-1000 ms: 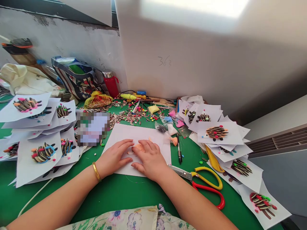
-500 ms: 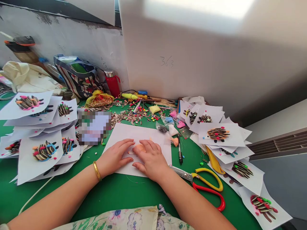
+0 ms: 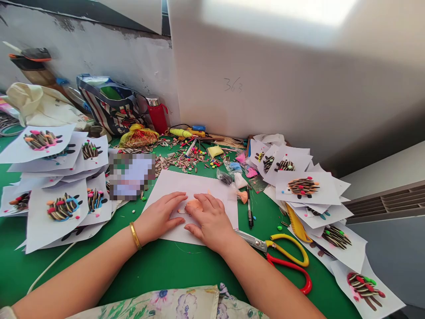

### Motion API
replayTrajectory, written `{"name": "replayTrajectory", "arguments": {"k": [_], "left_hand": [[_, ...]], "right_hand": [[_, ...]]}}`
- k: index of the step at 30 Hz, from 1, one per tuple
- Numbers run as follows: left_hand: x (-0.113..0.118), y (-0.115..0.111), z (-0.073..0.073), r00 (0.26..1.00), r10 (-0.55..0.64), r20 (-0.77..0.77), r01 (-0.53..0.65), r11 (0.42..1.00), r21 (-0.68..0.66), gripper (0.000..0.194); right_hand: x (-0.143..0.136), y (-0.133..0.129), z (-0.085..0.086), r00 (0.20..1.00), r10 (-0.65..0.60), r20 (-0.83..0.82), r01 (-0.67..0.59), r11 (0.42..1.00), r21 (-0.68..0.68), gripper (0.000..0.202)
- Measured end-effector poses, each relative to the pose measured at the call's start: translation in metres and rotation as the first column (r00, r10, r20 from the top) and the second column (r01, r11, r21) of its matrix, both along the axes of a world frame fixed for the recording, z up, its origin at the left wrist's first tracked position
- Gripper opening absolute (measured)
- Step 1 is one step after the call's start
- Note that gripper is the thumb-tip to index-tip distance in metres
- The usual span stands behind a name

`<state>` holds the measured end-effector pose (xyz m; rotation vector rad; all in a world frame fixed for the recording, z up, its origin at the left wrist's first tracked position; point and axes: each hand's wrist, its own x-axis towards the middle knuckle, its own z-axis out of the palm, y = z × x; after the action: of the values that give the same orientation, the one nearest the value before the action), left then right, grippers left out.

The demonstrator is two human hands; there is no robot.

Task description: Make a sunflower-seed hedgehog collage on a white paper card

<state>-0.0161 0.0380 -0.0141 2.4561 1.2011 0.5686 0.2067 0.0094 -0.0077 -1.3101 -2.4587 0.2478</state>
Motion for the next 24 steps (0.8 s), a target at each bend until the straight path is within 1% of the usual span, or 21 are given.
{"name": "replayTrajectory", "arguments": {"k": [8, 13, 16, 24], "left_hand": [[-0.0003, -0.0004, 0.0006, 1.0, -0.001, -0.002, 0.001, 1.0, -0.005, 0.06], [-0.0004, -0.0006, 0.0027, 0.998, -0.031, -0.046, 0.03, 0.999, -0.01, 0.048], [-0.0001, -0.0004, 0.0032, 0.996, -0.044, -0.072, 0.043, 0.999, -0.003, 0.046], [0.0, -0.0025, 0.0005, 0.995, -0.047, -0.088, 0.051, 0.998, 0.043, 0.045]], "right_hand": [[0.0022, 0.0004, -0.0005, 1.0, 0.002, -0.006, -0.002, 1.0, 0.028, 0.039], [0.003, 0.0001, -0.0013, 1.0, 0.017, 0.005, -0.017, 0.998, 0.059, 0.037], [0.0028, 0.0, -0.0016, 1.0, 0.008, 0.007, -0.008, 0.998, 0.061, 0.036], [0.0013, 0.0009, -0.0013, 0.998, -0.053, 0.014, 0.052, 0.997, 0.058, 0.046]]}}
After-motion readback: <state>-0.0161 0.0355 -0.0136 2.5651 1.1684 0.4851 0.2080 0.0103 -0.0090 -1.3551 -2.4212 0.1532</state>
